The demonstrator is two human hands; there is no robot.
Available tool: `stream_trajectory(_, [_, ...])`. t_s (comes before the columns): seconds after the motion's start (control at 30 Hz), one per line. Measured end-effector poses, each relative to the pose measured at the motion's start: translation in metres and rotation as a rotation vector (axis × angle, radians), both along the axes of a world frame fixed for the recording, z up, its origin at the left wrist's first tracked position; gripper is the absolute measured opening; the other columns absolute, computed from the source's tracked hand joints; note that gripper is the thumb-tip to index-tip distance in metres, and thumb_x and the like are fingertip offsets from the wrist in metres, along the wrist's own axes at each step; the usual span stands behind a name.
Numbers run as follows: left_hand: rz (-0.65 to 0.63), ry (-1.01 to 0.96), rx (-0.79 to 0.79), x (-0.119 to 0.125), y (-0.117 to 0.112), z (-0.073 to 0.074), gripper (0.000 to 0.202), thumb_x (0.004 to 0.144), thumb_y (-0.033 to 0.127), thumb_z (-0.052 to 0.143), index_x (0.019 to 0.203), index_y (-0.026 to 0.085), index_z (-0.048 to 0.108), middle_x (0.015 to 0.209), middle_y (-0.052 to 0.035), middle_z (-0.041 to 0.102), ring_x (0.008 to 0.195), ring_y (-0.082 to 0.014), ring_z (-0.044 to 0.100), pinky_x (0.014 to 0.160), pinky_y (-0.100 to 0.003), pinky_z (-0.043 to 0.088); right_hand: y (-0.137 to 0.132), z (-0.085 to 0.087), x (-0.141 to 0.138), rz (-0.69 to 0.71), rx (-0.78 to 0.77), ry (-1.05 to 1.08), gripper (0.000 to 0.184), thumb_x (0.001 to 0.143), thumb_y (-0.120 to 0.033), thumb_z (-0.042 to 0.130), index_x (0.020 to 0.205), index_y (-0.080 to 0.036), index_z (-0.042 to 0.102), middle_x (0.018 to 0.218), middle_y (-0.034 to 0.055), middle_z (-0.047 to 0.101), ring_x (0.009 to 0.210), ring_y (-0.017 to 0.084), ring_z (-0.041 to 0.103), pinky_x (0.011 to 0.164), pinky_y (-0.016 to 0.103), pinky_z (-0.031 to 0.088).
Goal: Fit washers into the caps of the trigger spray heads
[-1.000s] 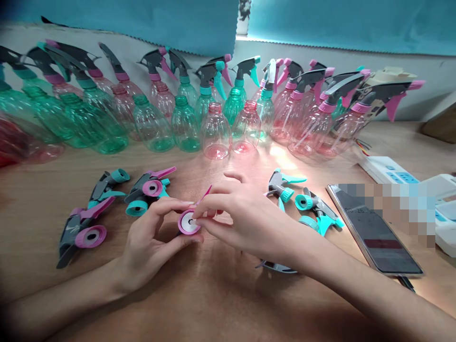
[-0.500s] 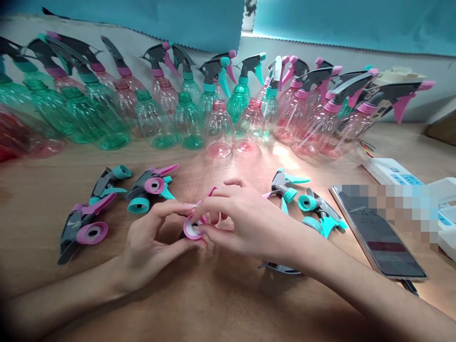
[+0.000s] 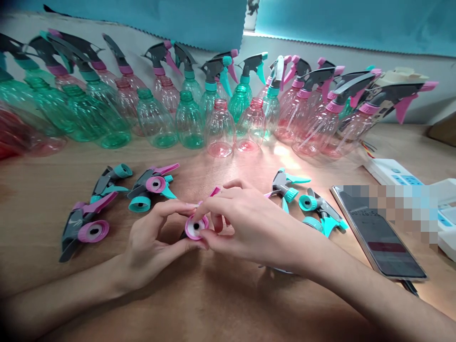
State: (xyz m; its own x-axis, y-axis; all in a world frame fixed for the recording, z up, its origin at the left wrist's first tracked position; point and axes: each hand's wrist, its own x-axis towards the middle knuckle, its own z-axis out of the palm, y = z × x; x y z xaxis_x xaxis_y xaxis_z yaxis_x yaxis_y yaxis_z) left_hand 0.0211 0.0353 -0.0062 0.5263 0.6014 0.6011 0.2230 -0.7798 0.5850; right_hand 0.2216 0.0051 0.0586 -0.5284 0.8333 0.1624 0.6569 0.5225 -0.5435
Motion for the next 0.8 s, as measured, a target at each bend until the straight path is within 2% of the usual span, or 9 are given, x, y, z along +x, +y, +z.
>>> stream_trajectory(0.1, [0.002,0.012,0.008,-0.001,0.000,0.000,0.036,0.083,0.031,0.068,0.112,0.020,0.051,0.089,-0.0014,0.066,0.073,-0.0145,0.065,0.064,-0.025,0.051,0.000,-0.005,-0.005,-0.020,0.040,0.013,0.011,0.082,-0.021,0.063,0.093,-0.020,0.067,0.067,-0.0044,0.060,0.069,0.010,0.056,0.077,0.027,0.041])
stream_trajectory(0.27, [0.032,0.024,0.012,0.000,0.000,0.000,0.035,0.084,0.030,0.068,0.112,0.019,0.051,0.095,-0.0020,0.066,0.079,-0.0135,0.064,0.068,-0.023,0.051,0.000,-0.012,-0.009,-0.073,0.208,0.072,0.009,0.082,-0.019,0.063,0.088,-0.015,0.068,0.058,-0.0054,0.056,0.058,0.008,0.053,0.079,0.028,0.042])
stream_trajectory(0.37, [0.010,0.000,0.023,0.001,0.000,0.000,0.042,0.079,0.032,0.072,0.112,0.019,0.051,0.094,-0.0017,0.067,0.078,-0.0142,0.065,0.070,-0.025,0.051,0.000,-0.006,-0.002,-0.055,0.100,0.029,0.009,0.084,-0.024,0.063,0.092,-0.022,0.068,0.064,-0.0056,0.060,0.062,0.008,0.054,0.073,0.025,0.041])
stream_trajectory(0.5, [-0.008,0.005,0.014,0.002,-0.001,-0.001,0.045,0.077,0.032,0.075,0.113,0.020,0.050,0.089,-0.0017,0.067,0.076,-0.0159,0.066,0.070,-0.028,0.052,-0.001,0.004,0.009,0.001,-0.011,-0.032,0.016,0.083,-0.023,0.064,0.098,-0.029,0.065,0.072,-0.0073,0.064,0.071,0.009,0.057,0.066,0.021,0.039])
stream_trajectory(0.67, [-0.012,0.001,0.047,0.002,-0.001,0.000,0.044,0.076,0.034,0.075,0.111,0.020,0.051,0.092,-0.0026,0.067,0.075,-0.0158,0.067,0.069,-0.027,0.053,0.001,0.003,0.005,0.032,0.031,-0.050,0.012,0.083,-0.015,0.062,0.090,-0.024,0.066,0.075,-0.0052,0.067,0.071,0.010,0.058,0.071,0.024,0.039])
stream_trajectory(0.8, [-0.017,0.003,-0.022,0.002,0.000,-0.001,0.042,0.079,0.031,0.073,0.112,0.019,0.050,0.091,-0.0025,0.067,0.072,-0.0151,0.069,0.060,-0.023,0.054,0.001,-0.005,-0.004,-0.024,0.126,0.001,0.007,0.084,-0.020,0.063,0.088,-0.021,0.069,0.067,-0.0034,0.065,0.065,0.011,0.056,0.067,0.025,0.039])
